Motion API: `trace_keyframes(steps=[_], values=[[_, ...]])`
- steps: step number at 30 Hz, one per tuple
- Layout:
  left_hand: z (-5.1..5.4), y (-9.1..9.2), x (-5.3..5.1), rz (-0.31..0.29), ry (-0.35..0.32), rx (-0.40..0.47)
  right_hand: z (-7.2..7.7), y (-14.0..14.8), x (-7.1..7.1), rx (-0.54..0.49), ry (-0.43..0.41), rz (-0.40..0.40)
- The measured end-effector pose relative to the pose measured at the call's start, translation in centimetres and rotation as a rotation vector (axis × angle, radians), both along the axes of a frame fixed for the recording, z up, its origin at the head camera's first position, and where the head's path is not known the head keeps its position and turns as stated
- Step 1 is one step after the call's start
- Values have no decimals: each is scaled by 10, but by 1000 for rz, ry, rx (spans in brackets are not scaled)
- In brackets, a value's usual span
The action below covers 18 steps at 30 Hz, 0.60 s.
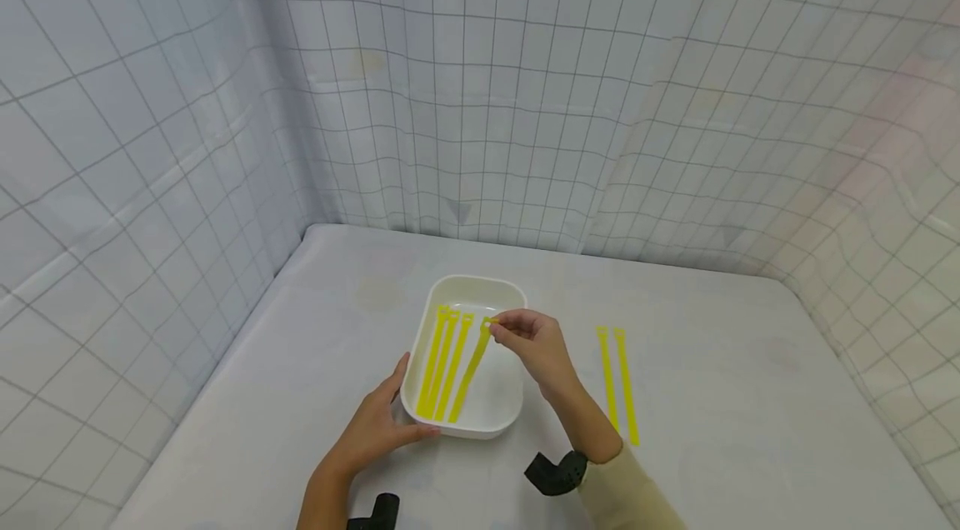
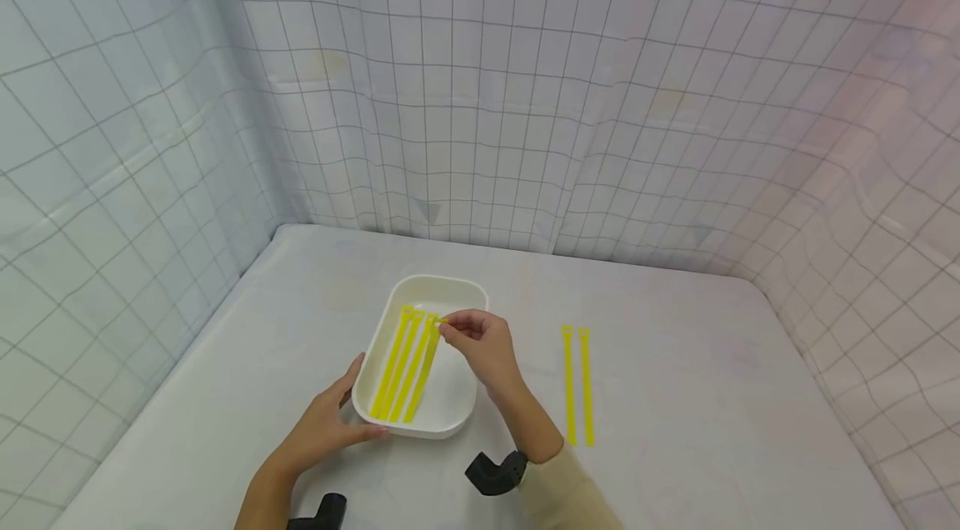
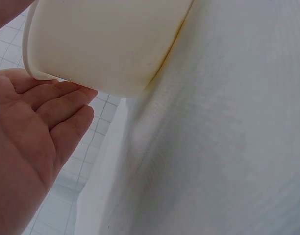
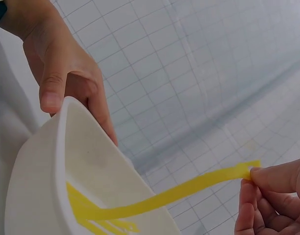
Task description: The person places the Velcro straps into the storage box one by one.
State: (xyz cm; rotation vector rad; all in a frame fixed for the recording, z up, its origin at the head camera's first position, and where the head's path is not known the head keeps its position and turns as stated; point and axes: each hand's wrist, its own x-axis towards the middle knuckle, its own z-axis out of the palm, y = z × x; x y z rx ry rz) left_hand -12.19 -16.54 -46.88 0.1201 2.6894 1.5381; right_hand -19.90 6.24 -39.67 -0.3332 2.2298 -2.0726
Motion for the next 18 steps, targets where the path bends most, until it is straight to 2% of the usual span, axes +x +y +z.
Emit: trace_keyframes(steps=[18], values=[[-2,0,0,-5,8,7,-26,-15,-30,171,-95,-60]])
